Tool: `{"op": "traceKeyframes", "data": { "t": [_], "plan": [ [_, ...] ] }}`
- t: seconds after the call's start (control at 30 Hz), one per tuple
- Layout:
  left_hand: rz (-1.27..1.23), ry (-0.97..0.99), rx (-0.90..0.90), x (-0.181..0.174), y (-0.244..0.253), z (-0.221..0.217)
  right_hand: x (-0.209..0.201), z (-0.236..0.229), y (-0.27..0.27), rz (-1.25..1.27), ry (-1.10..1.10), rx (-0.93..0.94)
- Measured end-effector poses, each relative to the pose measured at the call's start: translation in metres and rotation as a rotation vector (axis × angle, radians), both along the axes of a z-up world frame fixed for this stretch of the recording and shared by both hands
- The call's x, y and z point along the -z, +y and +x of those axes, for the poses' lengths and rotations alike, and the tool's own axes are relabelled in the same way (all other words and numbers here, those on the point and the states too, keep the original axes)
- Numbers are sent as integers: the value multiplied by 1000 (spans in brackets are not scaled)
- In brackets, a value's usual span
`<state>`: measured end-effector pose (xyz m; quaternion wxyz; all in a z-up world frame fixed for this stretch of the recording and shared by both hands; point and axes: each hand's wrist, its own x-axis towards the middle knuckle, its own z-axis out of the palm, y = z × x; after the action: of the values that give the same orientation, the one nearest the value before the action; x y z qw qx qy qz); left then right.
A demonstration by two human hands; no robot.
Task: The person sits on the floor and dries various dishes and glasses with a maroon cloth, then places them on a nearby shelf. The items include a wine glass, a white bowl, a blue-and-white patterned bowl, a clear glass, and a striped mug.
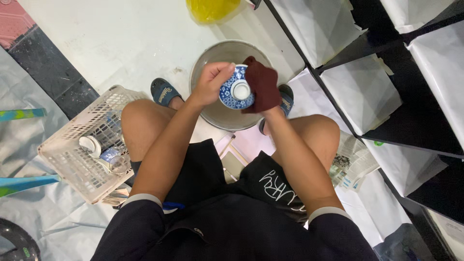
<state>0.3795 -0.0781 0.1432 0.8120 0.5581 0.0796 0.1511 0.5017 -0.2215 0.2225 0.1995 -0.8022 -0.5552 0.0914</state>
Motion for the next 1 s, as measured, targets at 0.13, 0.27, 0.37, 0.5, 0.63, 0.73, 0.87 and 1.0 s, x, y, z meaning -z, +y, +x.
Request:
{"op": "traceKeyframes", "data": {
  "t": [0.13, 0.27, 0.37, 0.5, 0.63, 0.73, 0.87, 1.0],
  "plan": [
    [-9, -71, -311, 10, -13, 9, 33, -33, 21, 238, 710, 567],
    [-86, -100, -651, 15, -31, 19, 90, -45, 32, 464, 1289, 891],
    [97, -11, -743, 15, -40, 13, 120, -41, 21, 372, 675, 547],
    [205, 43, -712, 9, -40, 8, 107, -38, 10, 190, -164, 225],
    [263, 113, -677, 2, -45, 4, 50, -44, 3, -36, 13, 220],
    [165, 85, -610, -8, -39, 5, 11, -34, 1, 319, -200, -18],
    [142, 144, -354, -19, -16, 3, -5, -20, 0, 287, 179, 258],
    [258, 111, -341, -18, -4, -6, -2, 5, -12, 318, 98, 102]
  ]
}}
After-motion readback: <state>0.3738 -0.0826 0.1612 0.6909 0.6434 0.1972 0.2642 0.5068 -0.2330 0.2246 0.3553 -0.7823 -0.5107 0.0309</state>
